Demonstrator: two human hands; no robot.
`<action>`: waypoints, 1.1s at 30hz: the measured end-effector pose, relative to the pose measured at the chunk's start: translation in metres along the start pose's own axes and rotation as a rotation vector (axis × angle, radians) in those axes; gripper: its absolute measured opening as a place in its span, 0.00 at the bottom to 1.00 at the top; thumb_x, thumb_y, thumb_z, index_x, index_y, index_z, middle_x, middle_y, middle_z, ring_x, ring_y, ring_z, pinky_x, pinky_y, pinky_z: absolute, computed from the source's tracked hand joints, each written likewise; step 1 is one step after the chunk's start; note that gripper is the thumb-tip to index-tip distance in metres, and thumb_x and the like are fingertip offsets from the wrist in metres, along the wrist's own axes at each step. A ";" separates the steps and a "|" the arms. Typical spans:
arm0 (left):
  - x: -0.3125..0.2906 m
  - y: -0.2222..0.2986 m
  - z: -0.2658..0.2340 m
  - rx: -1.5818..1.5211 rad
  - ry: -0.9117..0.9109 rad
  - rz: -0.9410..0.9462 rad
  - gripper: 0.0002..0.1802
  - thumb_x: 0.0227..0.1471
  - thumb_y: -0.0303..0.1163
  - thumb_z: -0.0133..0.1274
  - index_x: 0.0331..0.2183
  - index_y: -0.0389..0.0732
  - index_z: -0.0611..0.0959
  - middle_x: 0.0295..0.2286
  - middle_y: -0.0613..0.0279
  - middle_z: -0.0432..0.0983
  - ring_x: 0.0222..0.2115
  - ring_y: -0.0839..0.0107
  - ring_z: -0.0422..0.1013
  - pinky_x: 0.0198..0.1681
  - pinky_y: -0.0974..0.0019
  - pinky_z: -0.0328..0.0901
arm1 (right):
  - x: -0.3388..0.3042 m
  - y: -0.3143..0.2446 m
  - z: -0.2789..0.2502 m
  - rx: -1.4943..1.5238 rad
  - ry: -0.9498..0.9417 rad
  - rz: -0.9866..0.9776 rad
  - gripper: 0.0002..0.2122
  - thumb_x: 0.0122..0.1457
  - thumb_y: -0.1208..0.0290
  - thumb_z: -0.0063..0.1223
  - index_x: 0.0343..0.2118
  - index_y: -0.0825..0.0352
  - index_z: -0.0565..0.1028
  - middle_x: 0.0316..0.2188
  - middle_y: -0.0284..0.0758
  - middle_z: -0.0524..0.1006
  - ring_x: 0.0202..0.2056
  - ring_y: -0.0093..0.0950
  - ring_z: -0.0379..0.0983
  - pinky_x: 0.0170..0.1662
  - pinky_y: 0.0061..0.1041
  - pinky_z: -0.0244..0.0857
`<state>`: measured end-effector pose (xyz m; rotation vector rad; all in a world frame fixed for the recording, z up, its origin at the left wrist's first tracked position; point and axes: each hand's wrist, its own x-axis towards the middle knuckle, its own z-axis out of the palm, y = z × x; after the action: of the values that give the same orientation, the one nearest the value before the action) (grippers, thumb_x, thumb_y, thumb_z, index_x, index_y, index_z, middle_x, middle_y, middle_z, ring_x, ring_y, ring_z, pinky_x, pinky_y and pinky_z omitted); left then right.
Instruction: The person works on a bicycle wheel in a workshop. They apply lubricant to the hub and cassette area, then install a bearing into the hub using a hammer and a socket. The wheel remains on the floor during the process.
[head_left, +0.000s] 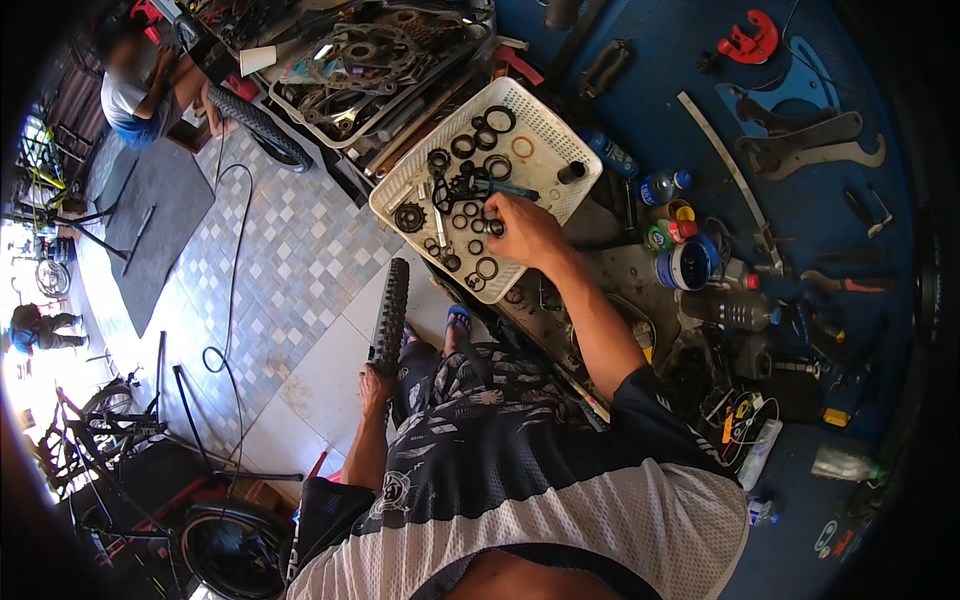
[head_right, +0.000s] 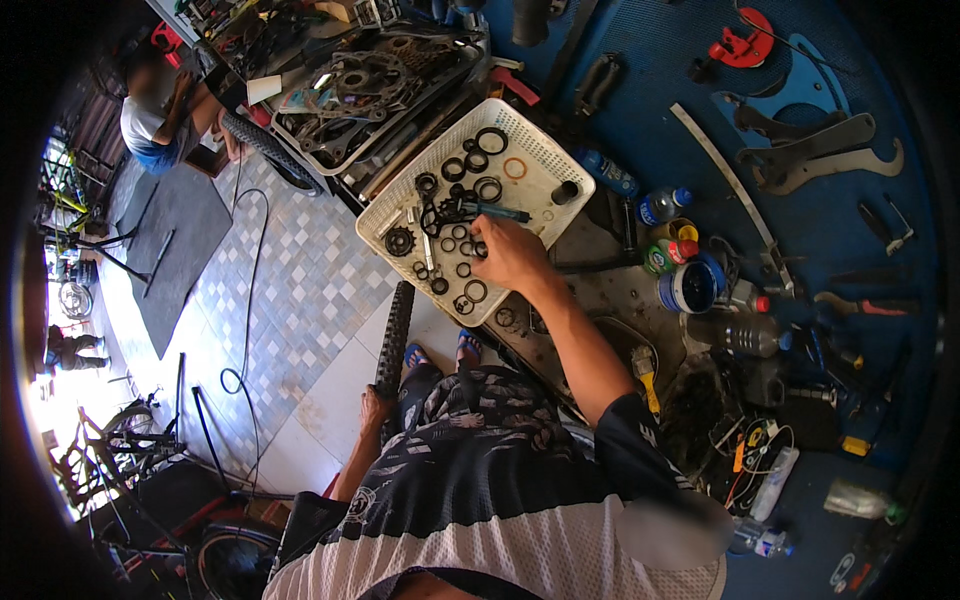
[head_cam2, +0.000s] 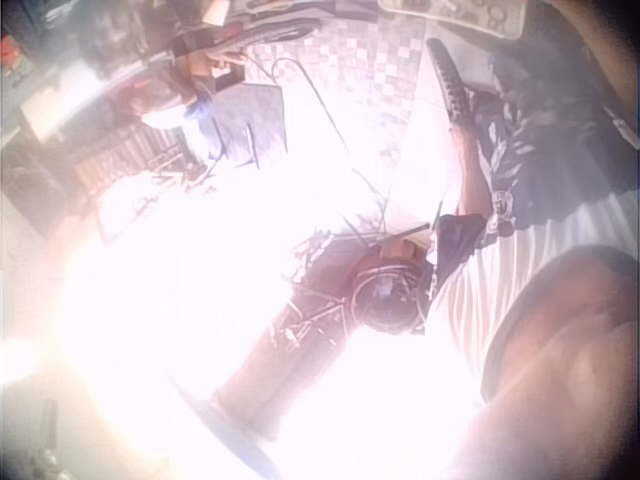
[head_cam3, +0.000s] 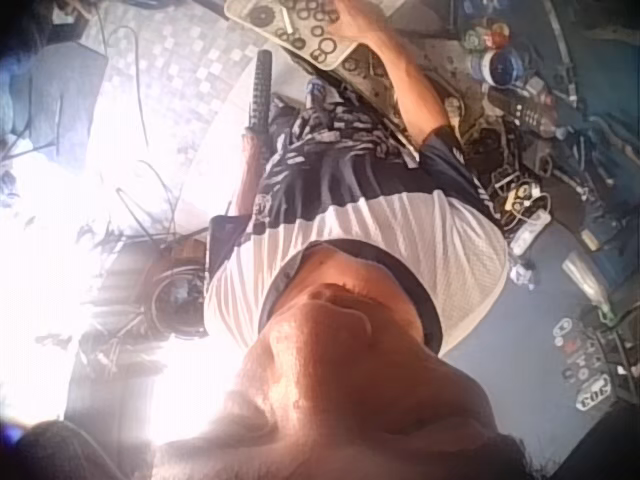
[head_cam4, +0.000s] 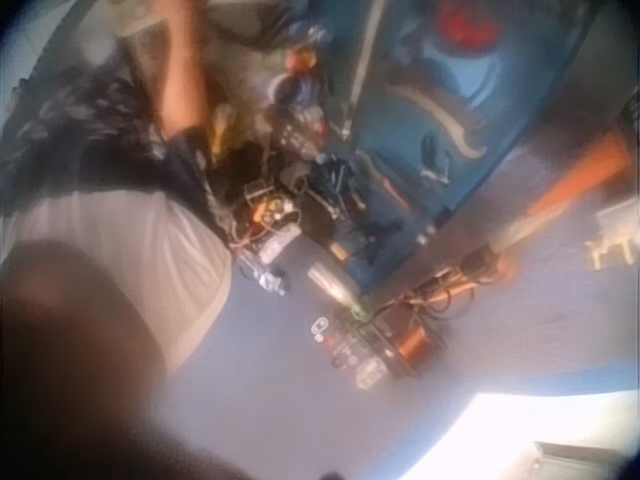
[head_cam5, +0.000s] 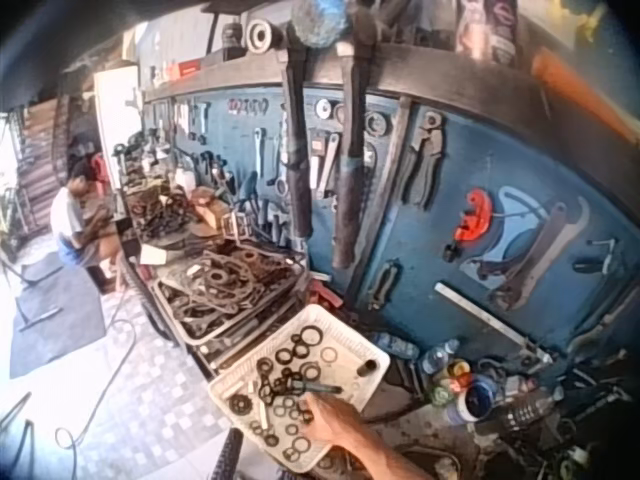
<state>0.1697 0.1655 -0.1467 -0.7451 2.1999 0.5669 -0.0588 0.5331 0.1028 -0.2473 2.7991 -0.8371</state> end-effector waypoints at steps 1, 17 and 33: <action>-0.001 -0.001 0.001 -0.007 -0.006 -0.004 0.42 0.47 0.55 0.64 0.56 0.40 0.70 0.54 0.42 0.70 0.56 0.42 0.68 0.56 0.37 0.63 | -0.001 0.002 -0.006 0.140 -0.015 -0.017 0.21 0.51 0.69 0.67 0.47 0.67 0.75 0.38 0.39 0.79 0.41 0.32 0.78 0.44 0.31 0.74; 0.005 0.005 0.002 0.048 0.074 0.011 0.40 0.43 0.51 0.68 0.51 0.36 0.73 0.49 0.41 0.74 0.51 0.43 0.72 0.52 0.42 0.68 | -0.020 0.022 -0.033 1.719 -0.298 -0.355 0.24 0.58 0.66 0.68 0.53 0.70 0.74 0.43 0.39 0.78 0.38 0.26 0.74 0.42 0.26 0.70; -0.008 0.071 -0.099 -0.117 0.536 0.577 0.27 0.53 0.42 0.65 0.50 0.39 0.81 0.41 0.44 0.80 0.42 0.49 0.78 0.47 0.53 0.71 | -0.001 0.006 -0.032 -0.230 -0.055 0.027 0.15 0.54 0.66 0.65 0.43 0.64 0.78 0.41 0.40 0.80 0.44 0.35 0.78 0.49 0.35 0.71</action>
<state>0.0780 0.1616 -0.0661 -0.3233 2.9291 0.8582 -0.0664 0.5551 0.1255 -0.2629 2.8382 -0.4930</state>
